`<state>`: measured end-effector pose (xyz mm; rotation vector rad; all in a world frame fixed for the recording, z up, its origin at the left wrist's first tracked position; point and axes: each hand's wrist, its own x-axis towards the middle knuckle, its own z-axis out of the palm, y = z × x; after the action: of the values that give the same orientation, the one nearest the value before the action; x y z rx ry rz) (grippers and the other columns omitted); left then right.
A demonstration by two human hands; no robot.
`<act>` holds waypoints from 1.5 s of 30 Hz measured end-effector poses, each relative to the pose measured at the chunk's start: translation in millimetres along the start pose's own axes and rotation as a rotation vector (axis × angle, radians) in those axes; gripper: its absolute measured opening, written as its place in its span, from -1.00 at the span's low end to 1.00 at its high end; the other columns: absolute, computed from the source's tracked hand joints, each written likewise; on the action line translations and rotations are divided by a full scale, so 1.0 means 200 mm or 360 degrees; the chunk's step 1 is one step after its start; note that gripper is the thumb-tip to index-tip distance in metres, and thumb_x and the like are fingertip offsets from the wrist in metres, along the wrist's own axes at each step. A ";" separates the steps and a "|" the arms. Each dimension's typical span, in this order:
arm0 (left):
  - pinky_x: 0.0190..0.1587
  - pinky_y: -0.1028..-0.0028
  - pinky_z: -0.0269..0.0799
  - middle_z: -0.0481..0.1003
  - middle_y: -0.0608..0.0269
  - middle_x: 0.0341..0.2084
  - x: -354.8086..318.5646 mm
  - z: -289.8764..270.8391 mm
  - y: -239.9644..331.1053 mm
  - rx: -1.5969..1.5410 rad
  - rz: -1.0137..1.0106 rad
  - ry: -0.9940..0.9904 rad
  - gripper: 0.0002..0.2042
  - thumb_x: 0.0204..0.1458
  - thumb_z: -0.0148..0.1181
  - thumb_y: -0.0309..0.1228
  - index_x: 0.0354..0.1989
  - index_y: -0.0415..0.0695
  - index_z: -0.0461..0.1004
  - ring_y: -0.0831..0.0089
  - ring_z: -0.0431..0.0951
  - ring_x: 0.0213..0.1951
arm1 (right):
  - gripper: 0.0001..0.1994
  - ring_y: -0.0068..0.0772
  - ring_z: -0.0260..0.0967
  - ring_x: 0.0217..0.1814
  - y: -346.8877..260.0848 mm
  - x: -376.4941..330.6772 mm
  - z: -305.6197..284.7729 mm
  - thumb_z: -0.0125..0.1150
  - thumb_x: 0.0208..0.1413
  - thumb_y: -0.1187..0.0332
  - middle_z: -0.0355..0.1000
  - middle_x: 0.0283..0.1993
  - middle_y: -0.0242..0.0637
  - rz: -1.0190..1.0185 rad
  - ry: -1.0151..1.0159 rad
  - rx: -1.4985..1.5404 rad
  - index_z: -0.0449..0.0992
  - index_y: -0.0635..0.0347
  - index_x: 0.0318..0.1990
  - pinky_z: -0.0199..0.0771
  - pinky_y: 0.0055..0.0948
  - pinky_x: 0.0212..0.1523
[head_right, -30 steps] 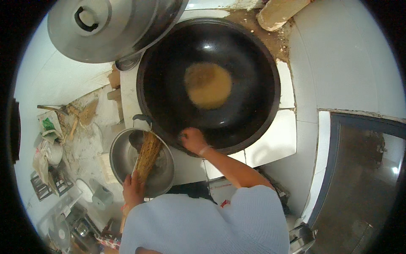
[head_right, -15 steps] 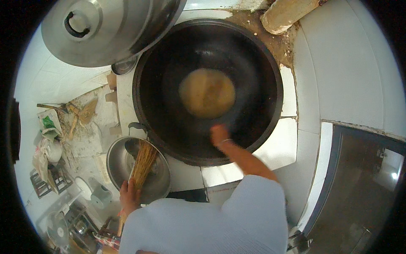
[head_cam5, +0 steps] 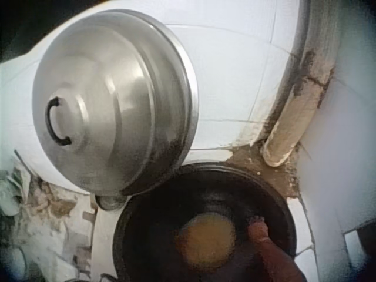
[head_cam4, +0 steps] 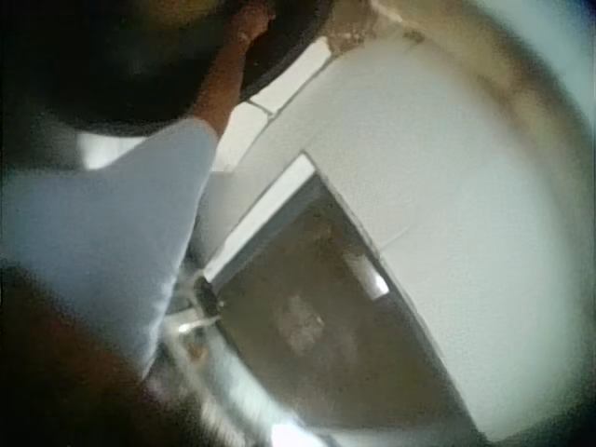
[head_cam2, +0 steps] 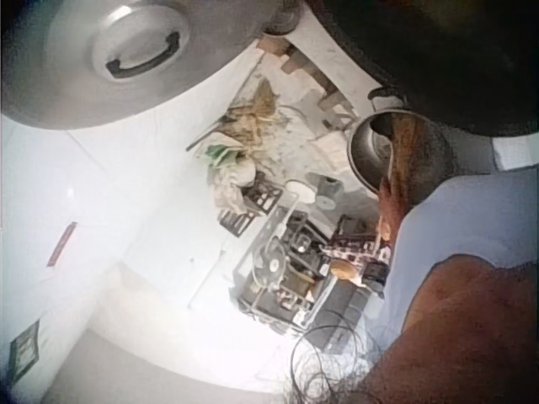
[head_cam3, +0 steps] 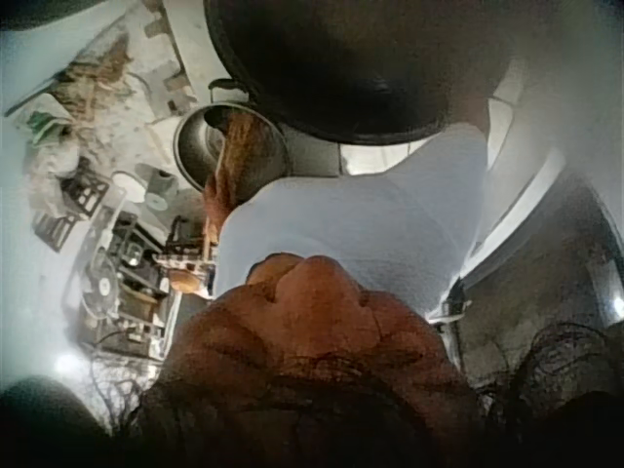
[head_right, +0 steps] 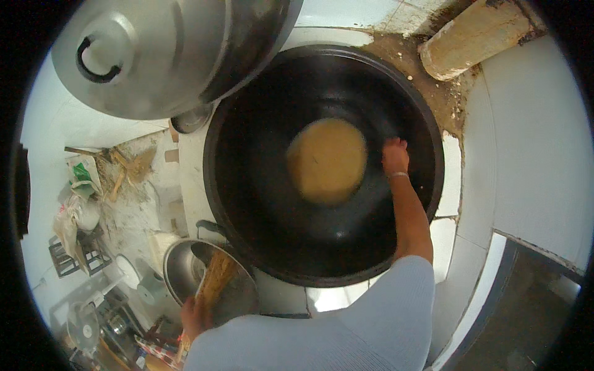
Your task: The person scrubs the interior of a large black wok using a straw broom and a metal ladle. They repeatedly scrub the surface, rinse the broom in a metal pot, and transfer liquid from the wok into the pot. The person finishes by rinsing the broom under a tap.
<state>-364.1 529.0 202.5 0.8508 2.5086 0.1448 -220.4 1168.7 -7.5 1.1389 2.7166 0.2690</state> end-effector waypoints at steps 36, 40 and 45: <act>-0.16 0.14 0.31 0.30 -0.10 -0.09 0.02 0.02 0.00 0.0094 -0.0020 -0.0066 -0.34 -0.34 0.25 -0.42 0.09 0.01 0.25 -0.06 0.34 -0.18 | -0.84 -0.11 0.29 -0.08 0.01 -0.04 0.03 0.08 -0.20 0.50 0.38 -0.31 -0.14 -0.0442 0.0110 0.0092 0.49 0.24 -0.38 0.52 -0.29 -0.30; -0.15 0.12 0.32 0.30 -0.09 -0.09 0.00 0.09 -0.11 0.0101 0.0063 -0.0081 -0.31 -0.37 0.29 -0.39 0.10 0.04 0.24 -0.06 0.35 -0.18 | -0.82 -0.12 0.29 -0.16 -0.04 0.05 -0.01 0.03 -0.17 0.50 0.34 -0.29 -0.18 -0.0406 -0.0019 0.0155 0.46 0.19 -0.34 0.48 -0.30 -0.32; -0.18 0.15 0.33 0.30 -0.06 -0.11 0.03 0.02 -0.11 0.0259 0.0170 0.0097 -0.31 -0.40 0.30 -0.39 0.08 0.04 0.26 -0.01 0.35 -0.19 | -0.84 -0.11 0.31 -0.17 -0.48 0.62 0.01 0.07 -0.22 0.52 0.37 -0.27 -0.13 -0.0427 0.0534 0.0444 0.47 0.18 -0.39 0.50 -0.27 -0.32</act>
<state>-377.3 515.1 191.3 1.0610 2.5587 0.0015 -371.6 1191.0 -44.3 0.8331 3.2447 0.0432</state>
